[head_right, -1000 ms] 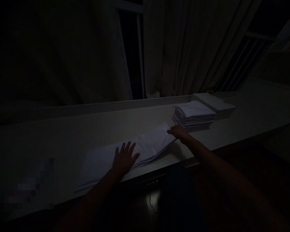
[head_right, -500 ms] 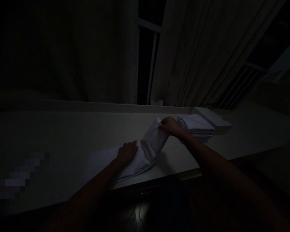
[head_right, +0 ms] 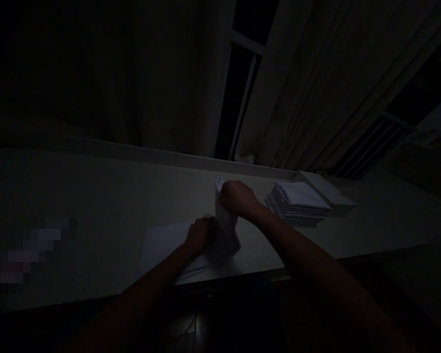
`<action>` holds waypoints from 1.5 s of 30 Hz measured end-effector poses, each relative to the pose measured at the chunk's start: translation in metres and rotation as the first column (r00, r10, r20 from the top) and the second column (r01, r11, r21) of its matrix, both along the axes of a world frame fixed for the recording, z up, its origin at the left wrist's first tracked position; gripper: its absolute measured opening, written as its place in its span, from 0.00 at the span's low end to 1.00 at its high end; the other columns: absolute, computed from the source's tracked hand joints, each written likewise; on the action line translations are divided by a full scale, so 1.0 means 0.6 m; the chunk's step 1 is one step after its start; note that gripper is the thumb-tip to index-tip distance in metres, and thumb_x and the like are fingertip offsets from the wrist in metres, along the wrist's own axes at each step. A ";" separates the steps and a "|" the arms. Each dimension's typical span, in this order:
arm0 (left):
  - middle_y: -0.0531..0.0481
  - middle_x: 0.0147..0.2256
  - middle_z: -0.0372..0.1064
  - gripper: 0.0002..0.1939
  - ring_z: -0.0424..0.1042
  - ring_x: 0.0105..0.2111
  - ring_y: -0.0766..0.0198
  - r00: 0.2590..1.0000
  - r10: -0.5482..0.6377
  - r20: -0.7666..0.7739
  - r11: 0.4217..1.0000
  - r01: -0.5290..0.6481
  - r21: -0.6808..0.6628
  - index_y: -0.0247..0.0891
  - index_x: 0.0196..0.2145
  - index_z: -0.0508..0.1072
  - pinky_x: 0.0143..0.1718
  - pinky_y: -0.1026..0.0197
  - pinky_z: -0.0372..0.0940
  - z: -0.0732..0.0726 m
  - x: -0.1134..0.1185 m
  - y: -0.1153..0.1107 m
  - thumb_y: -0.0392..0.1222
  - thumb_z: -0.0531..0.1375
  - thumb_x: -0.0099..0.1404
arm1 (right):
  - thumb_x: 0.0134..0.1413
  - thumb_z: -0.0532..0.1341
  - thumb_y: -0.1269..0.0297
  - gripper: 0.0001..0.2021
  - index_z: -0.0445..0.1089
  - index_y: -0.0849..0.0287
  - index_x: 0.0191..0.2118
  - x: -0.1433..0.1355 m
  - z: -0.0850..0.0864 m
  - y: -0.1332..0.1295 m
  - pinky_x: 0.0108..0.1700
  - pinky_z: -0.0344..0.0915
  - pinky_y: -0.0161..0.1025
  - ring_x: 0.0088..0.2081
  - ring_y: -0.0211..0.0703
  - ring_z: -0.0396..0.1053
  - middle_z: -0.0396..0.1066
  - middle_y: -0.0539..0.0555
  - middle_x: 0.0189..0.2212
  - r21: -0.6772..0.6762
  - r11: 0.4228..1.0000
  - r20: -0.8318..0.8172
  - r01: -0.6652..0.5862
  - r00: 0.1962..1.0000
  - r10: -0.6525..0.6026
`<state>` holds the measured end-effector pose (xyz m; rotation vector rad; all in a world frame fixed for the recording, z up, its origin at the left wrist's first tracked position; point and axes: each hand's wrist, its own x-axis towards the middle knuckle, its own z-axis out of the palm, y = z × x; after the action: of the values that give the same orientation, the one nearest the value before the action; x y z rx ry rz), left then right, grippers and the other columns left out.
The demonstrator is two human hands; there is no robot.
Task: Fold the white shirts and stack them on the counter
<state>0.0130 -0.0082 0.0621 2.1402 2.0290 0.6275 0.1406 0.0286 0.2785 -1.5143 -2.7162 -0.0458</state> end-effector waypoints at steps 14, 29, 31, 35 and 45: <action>0.49 0.68 0.47 0.32 0.44 0.68 0.47 0.942 -0.311 -0.129 0.944 0.322 0.077 0.56 0.65 0.54 0.65 0.37 0.40 -0.074 -0.034 -0.136 0.61 0.51 0.66 | 0.51 0.62 0.64 0.10 0.76 0.61 0.37 0.026 -0.024 0.016 0.34 0.60 0.34 0.39 0.47 0.73 0.77 0.60 0.37 -0.036 0.996 -0.046 0.076 0.996 -0.078; 0.54 0.70 0.38 0.31 0.38 0.69 0.52 0.860 -0.440 -0.259 0.887 0.461 0.023 0.59 0.68 0.41 0.66 0.37 0.34 -0.070 -0.092 -0.179 0.55 0.47 0.70 | 0.65 0.52 0.57 0.24 0.63 0.64 0.62 0.131 -0.299 -0.131 0.65 0.47 0.55 0.66 0.57 0.51 0.58 0.65 0.63 -0.012 1.000 -0.250 -0.003 0.968 0.000; 0.54 0.70 0.38 0.33 0.38 0.69 0.51 0.853 -0.433 -0.292 0.889 0.458 0.022 0.57 0.68 0.40 0.66 0.37 0.33 -0.074 -0.085 -0.189 0.57 0.46 0.69 | 0.65 0.51 0.52 0.30 0.51 0.59 0.68 0.076 -0.353 -0.191 0.68 0.40 0.57 0.69 0.55 0.40 0.46 0.59 0.68 -0.025 0.976 -0.219 -0.217 0.954 0.206; 0.52 0.70 0.39 0.34 0.39 0.69 0.48 0.834 -0.404 -0.375 0.892 0.451 0.042 0.56 0.68 0.41 0.66 0.36 0.35 -0.084 -0.081 -0.193 0.60 0.47 0.68 | 0.65 0.47 0.45 0.36 0.45 0.63 0.70 0.039 -0.409 -0.235 0.68 0.41 0.58 0.70 0.56 0.37 0.41 0.60 0.69 -0.068 0.975 -0.207 -0.214 0.959 0.196; 0.51 0.70 0.39 0.33 0.41 0.68 0.46 0.813 -0.394 -0.428 0.877 0.472 0.091 0.58 0.68 0.43 0.64 0.34 0.40 -0.094 -0.085 -0.187 0.54 0.50 0.69 | 0.65 0.41 0.40 0.39 0.45 0.65 0.70 0.273 -0.397 -0.185 0.67 0.40 0.57 0.70 0.55 0.38 0.41 0.63 0.69 -0.121 0.989 -0.041 0.089 0.995 -0.095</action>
<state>-0.0381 -0.1202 0.0059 2.9259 1.5655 0.3480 0.3042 -0.0824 0.0404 -1.6481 -2.6553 0.1507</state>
